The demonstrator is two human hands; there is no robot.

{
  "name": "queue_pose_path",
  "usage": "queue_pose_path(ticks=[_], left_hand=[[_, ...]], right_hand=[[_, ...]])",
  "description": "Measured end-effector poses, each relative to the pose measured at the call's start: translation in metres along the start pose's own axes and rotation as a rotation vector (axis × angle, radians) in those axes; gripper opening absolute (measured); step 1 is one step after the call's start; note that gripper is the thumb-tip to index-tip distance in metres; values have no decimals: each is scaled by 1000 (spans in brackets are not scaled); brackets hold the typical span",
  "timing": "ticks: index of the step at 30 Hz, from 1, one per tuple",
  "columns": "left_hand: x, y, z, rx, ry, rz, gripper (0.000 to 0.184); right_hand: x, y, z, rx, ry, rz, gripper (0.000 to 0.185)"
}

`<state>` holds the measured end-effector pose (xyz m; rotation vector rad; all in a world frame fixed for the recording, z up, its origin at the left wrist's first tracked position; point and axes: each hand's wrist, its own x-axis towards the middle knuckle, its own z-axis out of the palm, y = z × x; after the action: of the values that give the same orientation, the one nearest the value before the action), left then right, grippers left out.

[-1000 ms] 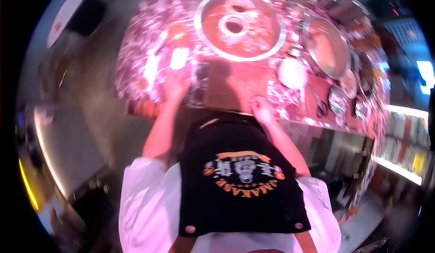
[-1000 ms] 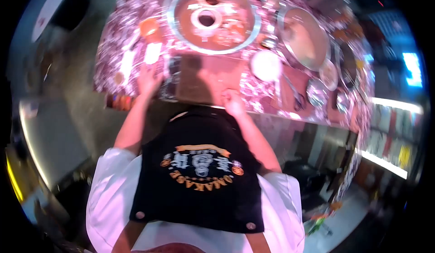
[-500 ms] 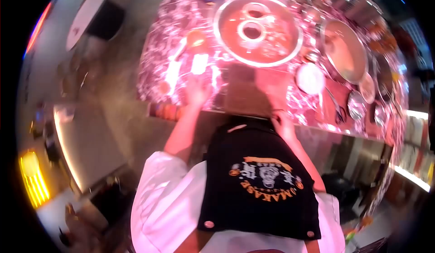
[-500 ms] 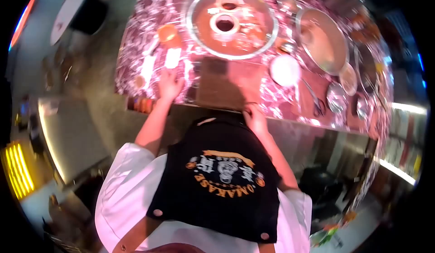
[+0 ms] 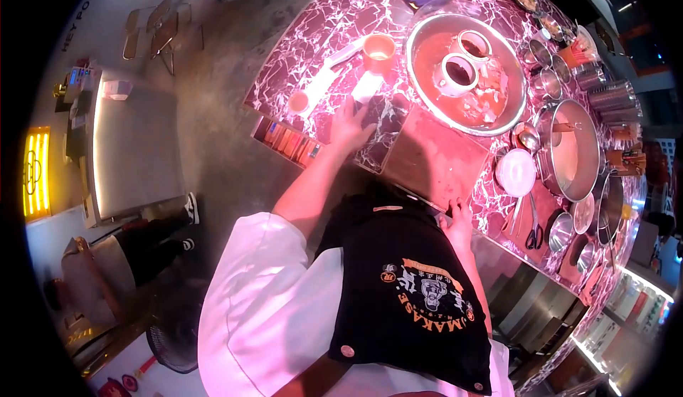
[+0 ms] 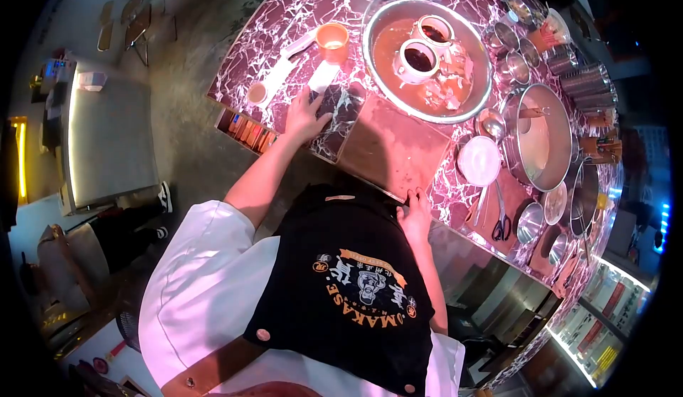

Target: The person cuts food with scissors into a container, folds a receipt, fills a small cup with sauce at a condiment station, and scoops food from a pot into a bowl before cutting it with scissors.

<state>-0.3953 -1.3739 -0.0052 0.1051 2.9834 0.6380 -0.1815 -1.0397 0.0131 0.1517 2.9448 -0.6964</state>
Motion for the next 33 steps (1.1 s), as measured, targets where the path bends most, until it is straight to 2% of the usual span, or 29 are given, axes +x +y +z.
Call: queue_pose_path(ticks=[9, 28, 31, 33], left_hand=[[4, 3, -1, 99, -126, -69, 69], [3, 2, 0, 73, -157, -75, 69], [-1, 1, -2, 129, -69, -20, 70], [-2, 5, -15, -61, -61, 4, 69]], right_hand=[[4, -5, -9, 27, -123, 79, 57], [7, 0, -13, 56, -216, 84, 61], [7, 1, -13, 55, -230, 45, 62], [6, 3, -15, 74, -299, 44, 61]])
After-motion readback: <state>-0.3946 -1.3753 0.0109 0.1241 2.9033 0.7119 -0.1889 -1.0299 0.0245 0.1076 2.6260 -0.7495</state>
